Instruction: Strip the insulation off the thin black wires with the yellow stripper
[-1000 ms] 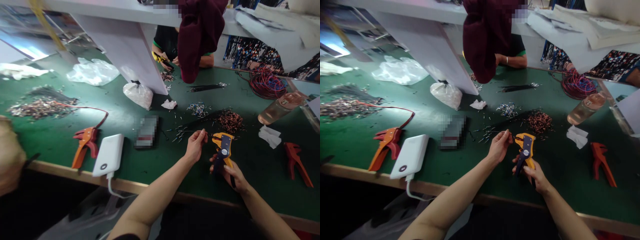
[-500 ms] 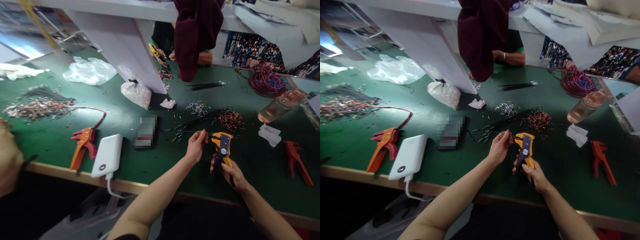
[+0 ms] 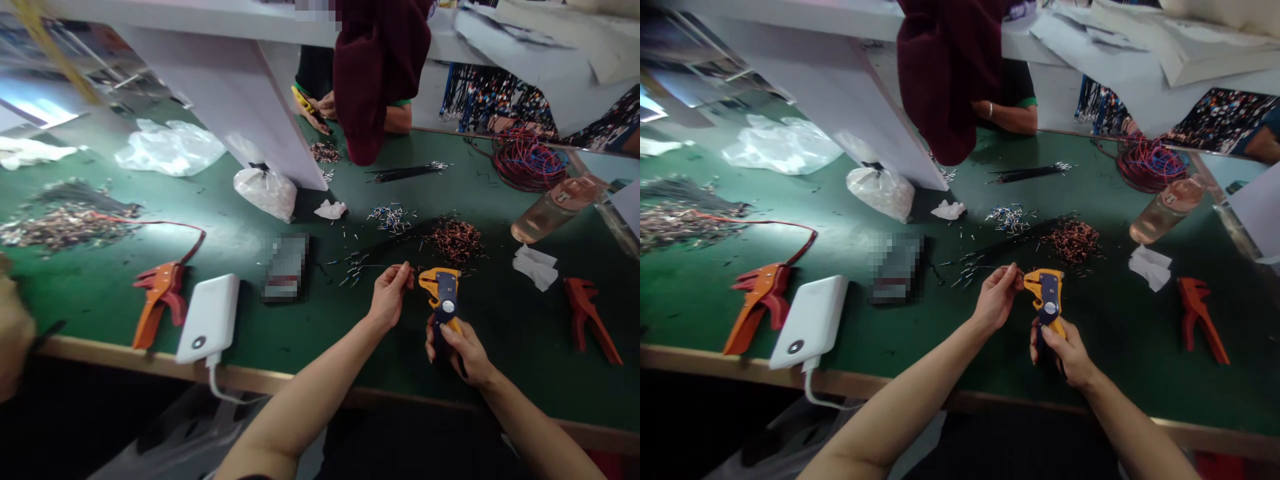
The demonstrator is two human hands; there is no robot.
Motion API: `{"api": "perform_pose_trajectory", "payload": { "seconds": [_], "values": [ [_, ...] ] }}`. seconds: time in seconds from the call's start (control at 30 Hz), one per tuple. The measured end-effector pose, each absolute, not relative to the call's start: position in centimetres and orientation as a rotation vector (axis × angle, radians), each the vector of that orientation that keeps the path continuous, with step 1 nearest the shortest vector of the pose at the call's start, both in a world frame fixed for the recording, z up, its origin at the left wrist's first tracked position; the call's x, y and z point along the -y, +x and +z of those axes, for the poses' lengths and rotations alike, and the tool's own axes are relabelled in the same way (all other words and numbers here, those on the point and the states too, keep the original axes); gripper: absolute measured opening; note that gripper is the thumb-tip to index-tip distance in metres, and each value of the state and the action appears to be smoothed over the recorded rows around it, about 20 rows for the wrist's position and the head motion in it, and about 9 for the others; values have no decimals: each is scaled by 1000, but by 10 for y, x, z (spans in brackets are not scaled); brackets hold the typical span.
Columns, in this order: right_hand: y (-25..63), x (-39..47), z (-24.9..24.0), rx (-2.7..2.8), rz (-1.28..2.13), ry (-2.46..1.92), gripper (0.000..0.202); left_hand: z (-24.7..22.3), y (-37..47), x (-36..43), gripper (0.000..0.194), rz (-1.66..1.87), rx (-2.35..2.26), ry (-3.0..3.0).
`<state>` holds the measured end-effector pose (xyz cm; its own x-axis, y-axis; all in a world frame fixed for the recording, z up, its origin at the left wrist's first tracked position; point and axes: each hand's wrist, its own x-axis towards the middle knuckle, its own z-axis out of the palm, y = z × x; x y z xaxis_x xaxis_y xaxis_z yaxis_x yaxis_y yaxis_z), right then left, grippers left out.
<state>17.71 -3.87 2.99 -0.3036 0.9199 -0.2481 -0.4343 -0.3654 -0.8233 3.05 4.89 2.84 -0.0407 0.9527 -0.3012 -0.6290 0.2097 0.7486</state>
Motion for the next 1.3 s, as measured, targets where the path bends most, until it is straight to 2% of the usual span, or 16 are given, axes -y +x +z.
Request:
{"api": "perform_pose_trajectory", "payload": {
  "seconds": [0.3, 0.47, 0.57, 0.63, 0.77, 0.87, 1.0, 1.3],
  "values": [
    [177, 37, 28, 683, 1796, -939, 34, 27, 31, -48, 39, 1402, -964, 575],
    [184, 33, 31, 841, 1768, -914, 39, 25, 25, -55, 36, 1479, -996, 562],
    [194, 31, 33, 1147, 1543, -1047, 34, 24, 21, -60, 37, 1546, -1016, 540],
    [201, 29, 33, 1443, 1279, -1190, 32, 24, 17, -63, 38, 1588, -1030, 543],
    [206, 25, 30, 1979, 670, -1267, 45, 27, 7, -71, 41, 1696, -1070, 562],
    [201, 26, 28, 2270, 478, -1202, 49, 30, -2, -78, 40, 1807, -1105, 567],
    [193, 29, 27, 2490, 518, -1173, 56, 33, -6, -80, 35, 1840, -1151, 640],
    [186, 32, 27, 2557, 620, -1315, 63, 29, 5, -64, 36, 1569, -1215, 1119]
  ]
}}
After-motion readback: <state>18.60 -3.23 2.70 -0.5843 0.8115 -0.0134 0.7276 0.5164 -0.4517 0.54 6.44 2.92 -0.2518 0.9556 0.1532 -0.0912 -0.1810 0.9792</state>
